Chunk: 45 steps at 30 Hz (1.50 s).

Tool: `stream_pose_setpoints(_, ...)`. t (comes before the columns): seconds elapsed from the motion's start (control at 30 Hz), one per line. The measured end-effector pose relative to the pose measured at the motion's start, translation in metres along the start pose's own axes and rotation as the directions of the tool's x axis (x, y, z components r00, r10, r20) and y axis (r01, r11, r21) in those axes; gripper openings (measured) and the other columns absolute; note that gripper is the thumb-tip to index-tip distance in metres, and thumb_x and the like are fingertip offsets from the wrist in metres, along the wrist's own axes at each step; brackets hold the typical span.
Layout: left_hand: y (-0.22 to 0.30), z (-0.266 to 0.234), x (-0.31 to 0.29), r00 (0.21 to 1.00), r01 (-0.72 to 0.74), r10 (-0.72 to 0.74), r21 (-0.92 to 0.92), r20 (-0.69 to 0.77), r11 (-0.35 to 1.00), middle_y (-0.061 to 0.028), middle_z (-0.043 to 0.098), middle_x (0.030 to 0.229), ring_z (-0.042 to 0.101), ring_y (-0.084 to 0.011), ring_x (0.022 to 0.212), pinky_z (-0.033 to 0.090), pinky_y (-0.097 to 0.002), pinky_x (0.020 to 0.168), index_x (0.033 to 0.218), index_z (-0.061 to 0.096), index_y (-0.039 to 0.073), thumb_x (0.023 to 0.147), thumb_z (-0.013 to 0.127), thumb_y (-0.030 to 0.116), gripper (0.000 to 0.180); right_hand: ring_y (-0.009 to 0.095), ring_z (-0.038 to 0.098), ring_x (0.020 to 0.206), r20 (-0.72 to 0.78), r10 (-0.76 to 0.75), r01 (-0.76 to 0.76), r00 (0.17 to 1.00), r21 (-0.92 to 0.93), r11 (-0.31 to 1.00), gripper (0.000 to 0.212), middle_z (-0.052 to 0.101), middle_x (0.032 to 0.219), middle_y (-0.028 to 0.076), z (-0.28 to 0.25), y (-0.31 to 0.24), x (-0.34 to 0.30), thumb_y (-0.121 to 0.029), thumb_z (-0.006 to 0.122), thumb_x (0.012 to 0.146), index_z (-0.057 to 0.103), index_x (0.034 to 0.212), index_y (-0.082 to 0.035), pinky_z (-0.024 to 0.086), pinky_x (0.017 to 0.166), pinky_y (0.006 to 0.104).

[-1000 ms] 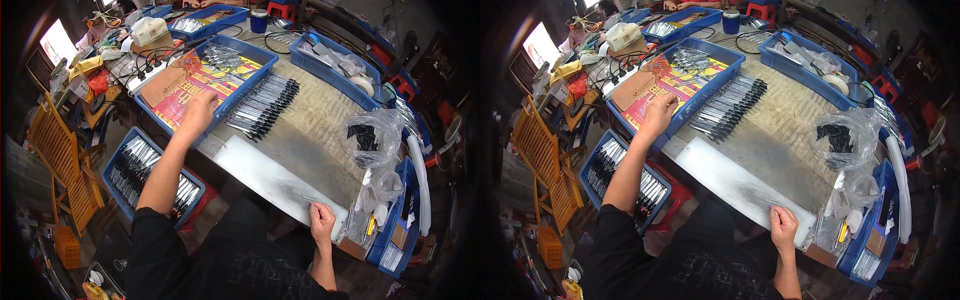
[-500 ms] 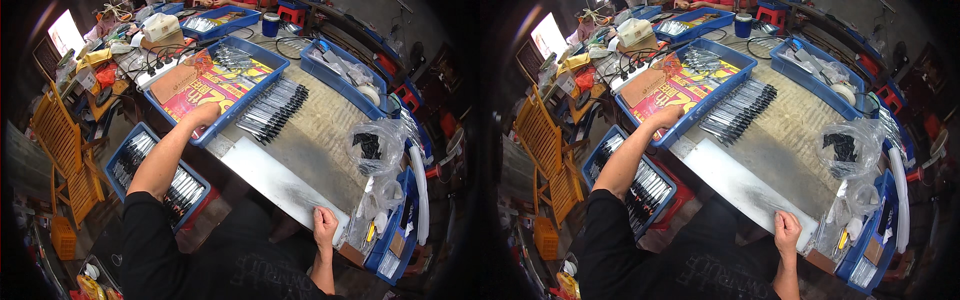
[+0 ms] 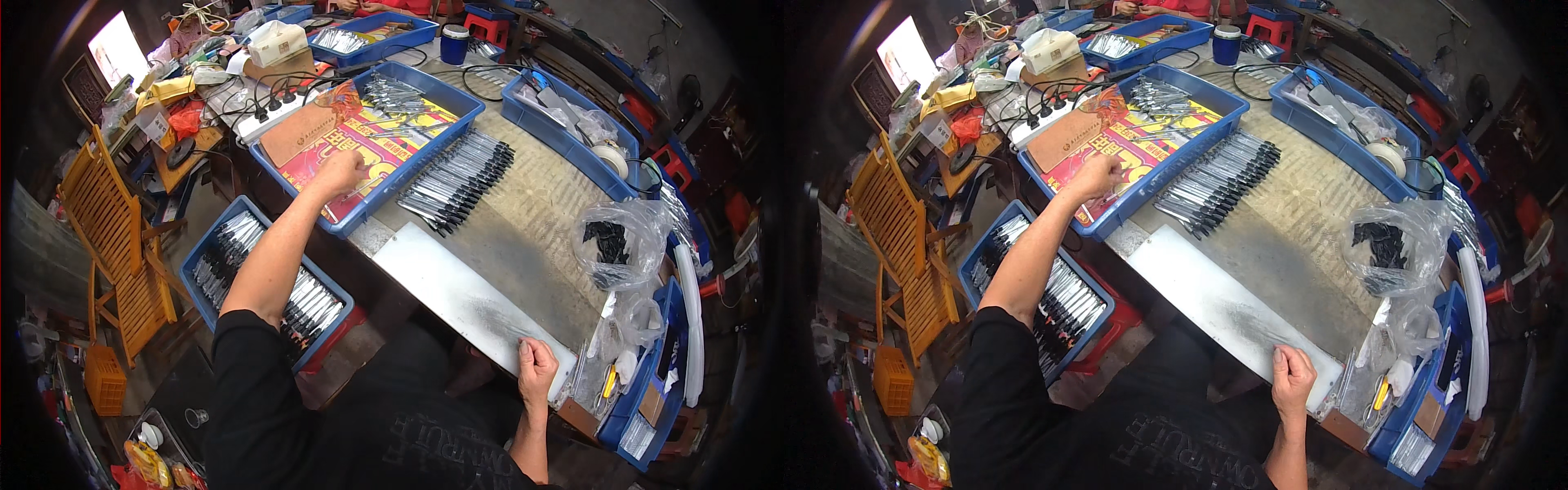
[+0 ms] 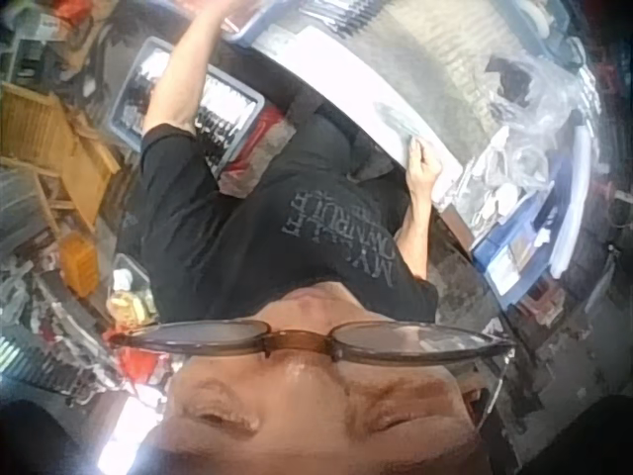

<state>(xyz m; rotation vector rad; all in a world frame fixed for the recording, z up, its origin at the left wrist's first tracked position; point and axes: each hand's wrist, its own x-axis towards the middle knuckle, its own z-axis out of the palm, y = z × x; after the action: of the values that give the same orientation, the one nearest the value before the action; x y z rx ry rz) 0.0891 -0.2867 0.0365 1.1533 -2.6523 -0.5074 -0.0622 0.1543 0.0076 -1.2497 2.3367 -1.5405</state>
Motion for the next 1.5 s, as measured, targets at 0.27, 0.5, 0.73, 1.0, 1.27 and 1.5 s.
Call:
stream_pose_setpoints(0.27, 0.072, -0.038, -0.048, 0.992, -0.124, 0.092, -0.824, -0.088, 0.553, -0.0019, 0.059, 0.073, 0.052, -0.0062, 0.056, 0.041, -0.0201, 0.050, 0.093, 0.058, 0.000, 0.081, 0.059, 0.012, 0.017, 0.018, 0.050, 0.058, 0.022, 0.030, -0.029, 0.999, -0.018, 0.999, 0.014, 0.054, 0.065, 0.010, -0.004, 0.000, -0.001, -0.011, 0.058, 0.082, 0.061, 0.082, 0.003, 0.040, 0.055, 0.0280)
stream_pose_setpoints(0.5, 0.138, 0.005, -0.105, 0.936, 0.141, 0.303, -0.979, 0.181, 0.148, -0.0088, 0.063, 0.077, 0.055, -0.0080, 0.055, 0.045, -0.0198, 0.048, 0.093, 0.059, 0.001, 0.081, 0.063, 0.011, 0.016, 0.017, 0.050, 0.058, 0.046, 0.074, -0.077, 0.996, 0.048, 0.996, 0.012, 0.055, 0.066, 0.009, -0.006, -0.010, 0.009, -0.009, 0.059, 0.082, 0.061, 0.083, 0.003, 0.040, 0.054, 0.0271)
stream_pose_setpoints(0.73, 0.192, 0.058, -0.140, 0.872, 0.304, 0.399, -0.953, 0.283, 0.012, -0.0098, 0.063, 0.076, 0.054, -0.0080, 0.054, 0.046, -0.0201, 0.048, 0.091, 0.059, 0.001, 0.081, 0.063, 0.009, 0.014, 0.014, 0.052, 0.064, 0.116, 0.116, -0.146, 0.986, 0.298, 0.943, 0.015, 0.057, 0.072, 0.008, -0.002, -0.029, 0.009, -0.011, 0.058, 0.084, 0.061, 0.085, 0.003, 0.042, 0.058, 0.0261)
stream_pose_setpoints(1.0, 0.225, 0.087, -0.176, 0.861, 0.367, 0.376, -0.930, 0.342, 0.005, -0.0102, 0.062, 0.079, 0.054, -0.0093, 0.057, 0.046, -0.0209, 0.052, 0.095, 0.057, 0.000, 0.081, 0.062, 0.007, 0.016, 0.003, 0.044, 0.062, 0.306, 0.208, -0.355, 0.929, 0.576, 0.736, 0.019, 0.055, 0.067, -0.004, 0.012, -0.023, -0.002, -0.017, 0.055, 0.088, 0.063, 0.085, -0.001, 0.038, 0.055, 0.0208)
stream_pose_setpoints(1.27, 0.231, 0.101, -0.185, 0.872, 0.279, 0.417, -0.960, 0.258, 0.011, -0.0095, 0.060, 0.080, 0.054, -0.0100, 0.059, 0.046, -0.0218, 0.052, 0.091, 0.057, -0.002, 0.084, 0.060, 0.008, 0.012, 0.017, 0.055, 0.060, 0.121, 0.090, -0.115, 0.989, 0.218, 0.969, 0.015, 0.058, 0.067, 0.008, -0.011, -0.026, -0.012, -0.014, 0.061, 0.081, 0.060, 0.078, 0.000, 0.043, 0.056, 0.0289)
stream_pose_setpoints(1.5, 0.223, 0.094, -0.181, 0.889, 0.299, 0.341, -0.952, 0.305, 0.071, -0.0082, 0.059, 0.077, 0.053, -0.0089, 0.057, 0.047, -0.0208, 0.052, 0.088, 0.057, -0.001, 0.084, 0.059, 0.010, 0.011, 0.033, 0.057, 0.076, -0.348, 0.171, -0.308, 0.922, -0.386, 0.870, 0.014, 0.059, 0.080, 0.015, -0.091, 0.028, -0.017, -0.014, 0.059, 0.078, 0.059, 0.084, -0.001, 0.045, 0.066, 0.0408)
